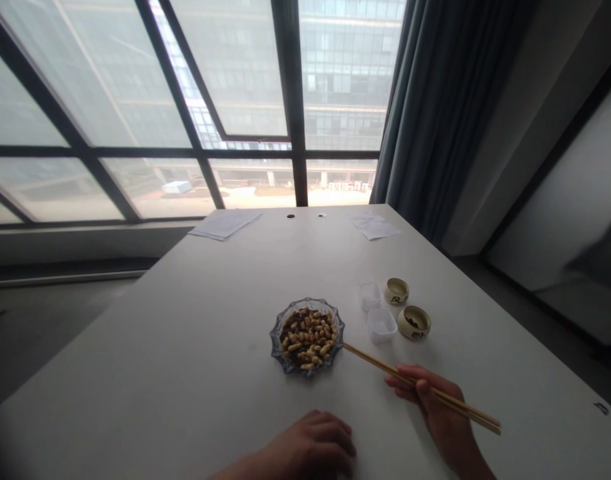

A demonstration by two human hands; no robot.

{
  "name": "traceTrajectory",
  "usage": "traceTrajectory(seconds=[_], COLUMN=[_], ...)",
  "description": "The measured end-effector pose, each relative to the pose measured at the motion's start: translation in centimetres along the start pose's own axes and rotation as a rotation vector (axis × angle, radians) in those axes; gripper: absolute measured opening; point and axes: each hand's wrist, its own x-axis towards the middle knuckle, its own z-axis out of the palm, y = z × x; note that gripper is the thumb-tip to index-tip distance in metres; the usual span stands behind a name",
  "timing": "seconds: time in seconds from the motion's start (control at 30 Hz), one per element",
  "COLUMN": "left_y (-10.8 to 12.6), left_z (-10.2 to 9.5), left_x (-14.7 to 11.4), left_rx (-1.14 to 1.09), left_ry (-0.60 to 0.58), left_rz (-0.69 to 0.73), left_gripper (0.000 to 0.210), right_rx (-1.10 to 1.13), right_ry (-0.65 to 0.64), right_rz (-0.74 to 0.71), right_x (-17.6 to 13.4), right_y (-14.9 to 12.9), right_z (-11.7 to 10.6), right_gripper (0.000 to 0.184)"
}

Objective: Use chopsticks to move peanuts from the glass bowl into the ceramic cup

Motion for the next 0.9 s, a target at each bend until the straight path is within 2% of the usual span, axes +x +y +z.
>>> traceTrajectory(seconds=[0.27, 0.6, 0.9], left_y=[0.0, 0.5, 0.8], left_z=[-0.2, -0.6, -0.6], left_x=[0.1, 0.3, 0.3], left_rx=[-0.006, -0.014, -0.007], left_ry=[-0.049, -0.05, -0.054], left_rz=[-0.034, -0.024, -0.052], left_gripper=[0.01, 0.012, 0.016], right_rx=[0.022, -0.028, -0.069], right_ry=[-0.02, -0.023, 0.003], right_rz=[0.098, 0.075, 0.094], right_x=[0.7, 1.0, 0.9], right_y=[0.4, 0.5, 0.1], right_z=[-0.8, -0.5, -0.3], right_gripper=[0.039, 0.036, 0.041])
